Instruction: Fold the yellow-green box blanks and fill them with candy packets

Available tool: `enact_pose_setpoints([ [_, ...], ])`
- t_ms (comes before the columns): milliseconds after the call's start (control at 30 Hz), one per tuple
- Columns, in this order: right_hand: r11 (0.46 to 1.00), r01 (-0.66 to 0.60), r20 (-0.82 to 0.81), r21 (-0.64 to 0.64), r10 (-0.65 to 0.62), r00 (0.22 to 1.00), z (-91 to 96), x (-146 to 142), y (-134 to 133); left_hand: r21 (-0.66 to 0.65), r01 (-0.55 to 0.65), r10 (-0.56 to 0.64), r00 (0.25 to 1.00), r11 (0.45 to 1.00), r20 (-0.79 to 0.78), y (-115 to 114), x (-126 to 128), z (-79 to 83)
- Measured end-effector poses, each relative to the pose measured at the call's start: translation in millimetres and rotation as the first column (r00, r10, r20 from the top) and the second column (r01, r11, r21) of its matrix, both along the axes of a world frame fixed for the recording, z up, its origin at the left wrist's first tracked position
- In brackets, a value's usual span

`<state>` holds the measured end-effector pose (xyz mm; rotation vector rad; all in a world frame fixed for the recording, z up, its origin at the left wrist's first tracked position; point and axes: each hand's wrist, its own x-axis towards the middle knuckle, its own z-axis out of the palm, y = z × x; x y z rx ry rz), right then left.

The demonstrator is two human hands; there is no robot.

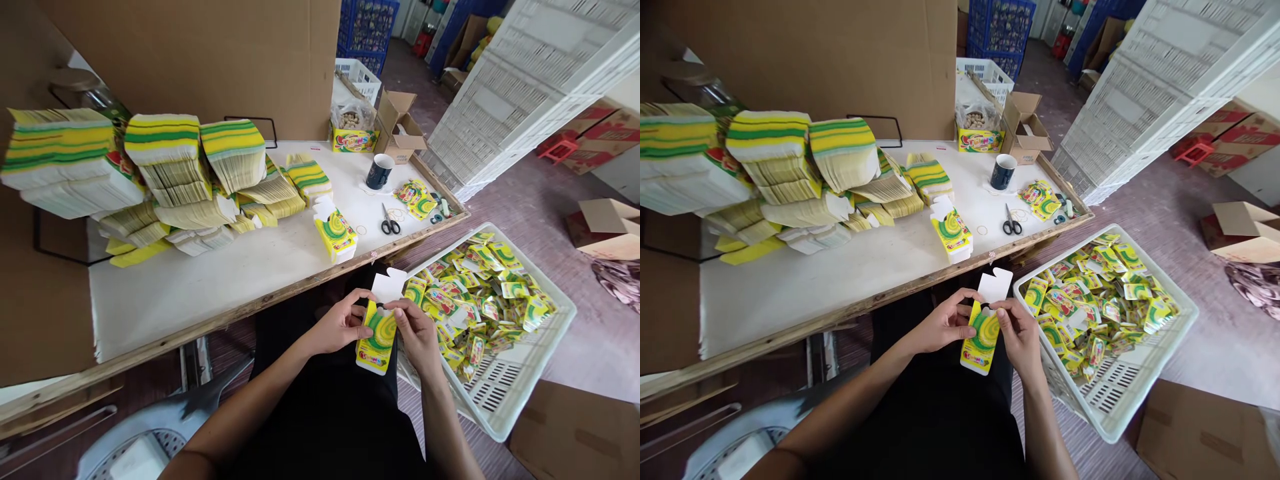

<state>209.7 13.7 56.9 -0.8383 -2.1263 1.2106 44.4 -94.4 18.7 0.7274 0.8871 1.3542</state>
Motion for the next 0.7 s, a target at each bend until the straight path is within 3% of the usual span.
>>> enact_pose_setpoints([
  [67, 0.999, -0.017, -0.033, 0.051, 0.018, 0.999, -2.4, -1.1, 1.6, 0.001, -0.026, 0.026, 1.0, 1.0, 0.014, -0.6, 2.3, 0.2],
  [267, 0.994, 0.094, -0.12, -0.046, -0.099, 0.988, -14.5, -4.7, 2.5, 0.004, -0.023, 0.023, 0.998, 1.0, 0.056, -0.2, 8.1, 0.4],
  [433, 0.986, 0.013, -0.051, 0.165, -0.005, 0.999, -8.6, -1.2, 7.1, 0.02, -0.139, 0.14, 0.987, 0.99, -0.077, 2.2, 5.8, -3.3],
  [567, 0.999, -0.043, 0.016, -0.02, 0.043, 0.999, 0.5, -0.5, 6.9, 0.046, -0.2, 0.205, 0.954, 0.979, -0.219, 3.5, 6.9, -5.1],
  [700, 0.981, -0.028, 0.086, -0.192, 0.046, 0.995, 6.7, -5.5, 2.8, 0.082, -0.188, 0.204, 0.941, 0.979, -0.271, 1.7, 8.8, -4.4],
])
